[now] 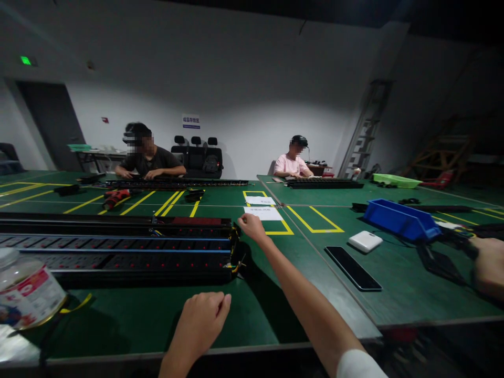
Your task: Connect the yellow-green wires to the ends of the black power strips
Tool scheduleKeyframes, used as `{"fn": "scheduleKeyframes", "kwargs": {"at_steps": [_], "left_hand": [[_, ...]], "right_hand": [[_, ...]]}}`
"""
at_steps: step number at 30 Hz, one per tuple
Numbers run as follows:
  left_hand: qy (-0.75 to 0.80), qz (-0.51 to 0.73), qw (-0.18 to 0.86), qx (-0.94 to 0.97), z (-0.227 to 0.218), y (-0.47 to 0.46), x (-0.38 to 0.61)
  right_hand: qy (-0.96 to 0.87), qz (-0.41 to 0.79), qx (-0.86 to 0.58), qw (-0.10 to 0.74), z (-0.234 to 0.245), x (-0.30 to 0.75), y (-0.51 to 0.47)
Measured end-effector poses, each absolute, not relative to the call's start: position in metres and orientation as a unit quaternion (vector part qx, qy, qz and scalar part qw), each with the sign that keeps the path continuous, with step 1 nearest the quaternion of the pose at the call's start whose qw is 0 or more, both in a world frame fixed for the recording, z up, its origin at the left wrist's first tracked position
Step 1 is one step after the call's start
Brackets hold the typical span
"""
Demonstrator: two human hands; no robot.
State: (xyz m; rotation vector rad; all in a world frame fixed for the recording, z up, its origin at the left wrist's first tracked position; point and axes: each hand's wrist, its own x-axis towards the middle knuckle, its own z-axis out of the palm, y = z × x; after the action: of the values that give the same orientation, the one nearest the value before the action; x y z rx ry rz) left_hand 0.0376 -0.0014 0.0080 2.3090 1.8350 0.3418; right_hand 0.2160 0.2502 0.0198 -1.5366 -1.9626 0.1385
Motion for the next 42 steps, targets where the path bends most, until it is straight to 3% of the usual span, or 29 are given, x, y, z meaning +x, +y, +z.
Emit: {"fn": "scheduleKeyframes", "kwargs": {"at_steps": [5, 20, 42], "left_hand": [[0.616, 0.109, 0.083, 0.776, 0.008, -0.001, 0.037], [0.611, 0.105, 0.083, 0.780, 0.013, -0.004, 0.038], [0.607, 0.104, 0.090, 0.783, 0.011, 0.000, 0.037]], "right_hand": [[-0.798, 0.049, -0.588, 0.122, 0.050, 0.183, 0.246], [-0.770, 0.144, -0.622, 0.003, 0.067, 0.161, 0.239], [-0.766, 0.086, -0.628, 0.103, 0.069, 0.190, 0.206]]}}
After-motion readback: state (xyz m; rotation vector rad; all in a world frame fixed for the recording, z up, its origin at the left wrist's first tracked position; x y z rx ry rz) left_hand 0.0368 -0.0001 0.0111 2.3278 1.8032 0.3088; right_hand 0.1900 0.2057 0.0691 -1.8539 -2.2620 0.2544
